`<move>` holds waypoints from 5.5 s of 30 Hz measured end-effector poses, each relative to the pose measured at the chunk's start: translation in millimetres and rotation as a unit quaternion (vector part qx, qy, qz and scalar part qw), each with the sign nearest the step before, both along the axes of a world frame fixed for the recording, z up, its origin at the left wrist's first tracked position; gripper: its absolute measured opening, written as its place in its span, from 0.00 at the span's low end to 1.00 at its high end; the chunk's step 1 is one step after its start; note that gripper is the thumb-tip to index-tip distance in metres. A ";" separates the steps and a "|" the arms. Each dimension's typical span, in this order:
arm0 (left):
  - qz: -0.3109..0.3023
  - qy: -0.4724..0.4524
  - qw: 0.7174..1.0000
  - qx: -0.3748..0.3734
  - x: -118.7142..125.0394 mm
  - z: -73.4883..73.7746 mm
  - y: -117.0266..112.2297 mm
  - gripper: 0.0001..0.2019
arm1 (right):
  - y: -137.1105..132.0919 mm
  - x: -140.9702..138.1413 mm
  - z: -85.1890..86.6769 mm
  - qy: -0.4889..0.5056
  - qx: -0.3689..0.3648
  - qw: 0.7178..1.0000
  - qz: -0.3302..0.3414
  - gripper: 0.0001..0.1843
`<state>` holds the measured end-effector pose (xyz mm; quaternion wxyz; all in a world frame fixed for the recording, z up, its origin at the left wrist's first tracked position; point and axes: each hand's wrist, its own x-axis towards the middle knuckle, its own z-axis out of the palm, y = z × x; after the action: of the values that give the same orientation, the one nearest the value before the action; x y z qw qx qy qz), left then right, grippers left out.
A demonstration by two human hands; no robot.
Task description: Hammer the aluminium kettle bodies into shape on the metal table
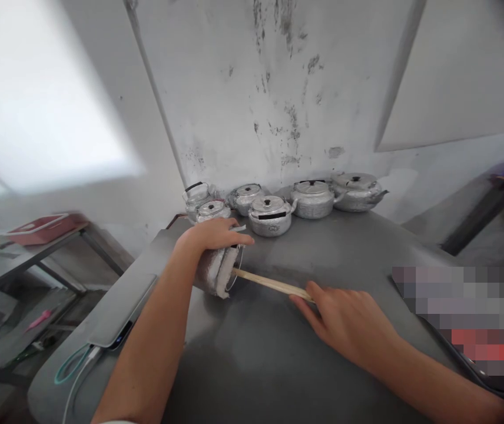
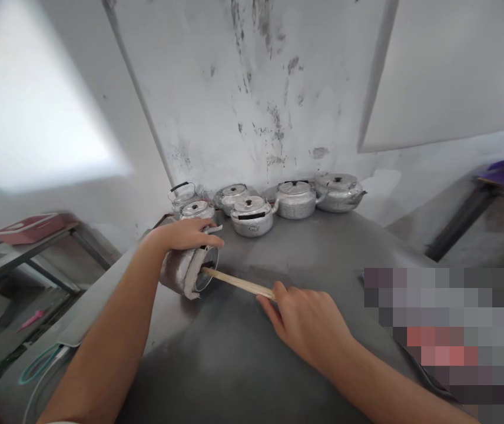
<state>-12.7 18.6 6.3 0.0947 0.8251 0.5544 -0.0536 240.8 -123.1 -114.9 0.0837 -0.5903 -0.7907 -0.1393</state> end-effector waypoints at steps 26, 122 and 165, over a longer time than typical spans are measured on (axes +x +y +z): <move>0.046 -0.036 0.998 0.028 1.2 -9.2 8.1 0.34 | 0.6 0.8 -5.7 0.015 0.041 0.999 0.032 0.23; 0.033 -0.035 0.998 0.036 3.0 -11.0 10.3 0.32 | 1.7 -1.7 -3.1 0.026 -0.016 0.999 -0.012 0.23; 0.017 -0.031 0.998 0.043 5.8 -9.5 7.5 0.32 | 1.7 -2.9 -1.7 0.031 -0.032 0.999 -0.012 0.24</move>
<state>-6.9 26.1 -3.2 0.0773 0.8199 0.5672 -0.0022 237.9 -121.4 -116.6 0.0872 -0.6064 -0.7844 -0.0966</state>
